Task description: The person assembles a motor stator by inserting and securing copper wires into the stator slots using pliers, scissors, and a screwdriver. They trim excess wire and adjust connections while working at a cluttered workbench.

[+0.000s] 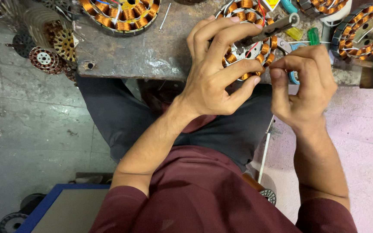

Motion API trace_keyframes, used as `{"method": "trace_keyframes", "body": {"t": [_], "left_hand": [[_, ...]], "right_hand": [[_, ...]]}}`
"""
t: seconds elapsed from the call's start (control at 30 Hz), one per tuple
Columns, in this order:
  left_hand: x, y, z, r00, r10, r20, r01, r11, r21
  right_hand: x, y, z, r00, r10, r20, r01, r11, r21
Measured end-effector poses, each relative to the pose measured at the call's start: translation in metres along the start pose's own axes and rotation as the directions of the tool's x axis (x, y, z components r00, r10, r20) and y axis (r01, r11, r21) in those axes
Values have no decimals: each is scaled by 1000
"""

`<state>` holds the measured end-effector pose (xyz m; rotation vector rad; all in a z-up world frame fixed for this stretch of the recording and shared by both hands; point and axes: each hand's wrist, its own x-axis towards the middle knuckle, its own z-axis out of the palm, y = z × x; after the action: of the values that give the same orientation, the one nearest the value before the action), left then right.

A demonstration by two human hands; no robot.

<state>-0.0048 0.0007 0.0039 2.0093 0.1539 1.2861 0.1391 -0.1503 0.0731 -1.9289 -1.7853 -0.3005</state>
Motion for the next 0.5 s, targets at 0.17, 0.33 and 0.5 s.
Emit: {"method": "trace_keyframes", "body": {"t": [0.17, 0.33, 0.5], "left_hand": [[0, -1, 4, 999, -5, -47, 5, 1000, -2], [1, 1, 6, 996, -40, -75, 39, 999, -12], [2, 1, 7, 996, -46, -76, 45, 999, -16]], "right_hand": [[2, -3, 8, 997, -69, -35, 67, 996, -51], [0, -4, 11, 999, -42, -17, 41, 997, -59], [-4, -2, 12, 999, -44, -6, 44, 996, -75]]}}
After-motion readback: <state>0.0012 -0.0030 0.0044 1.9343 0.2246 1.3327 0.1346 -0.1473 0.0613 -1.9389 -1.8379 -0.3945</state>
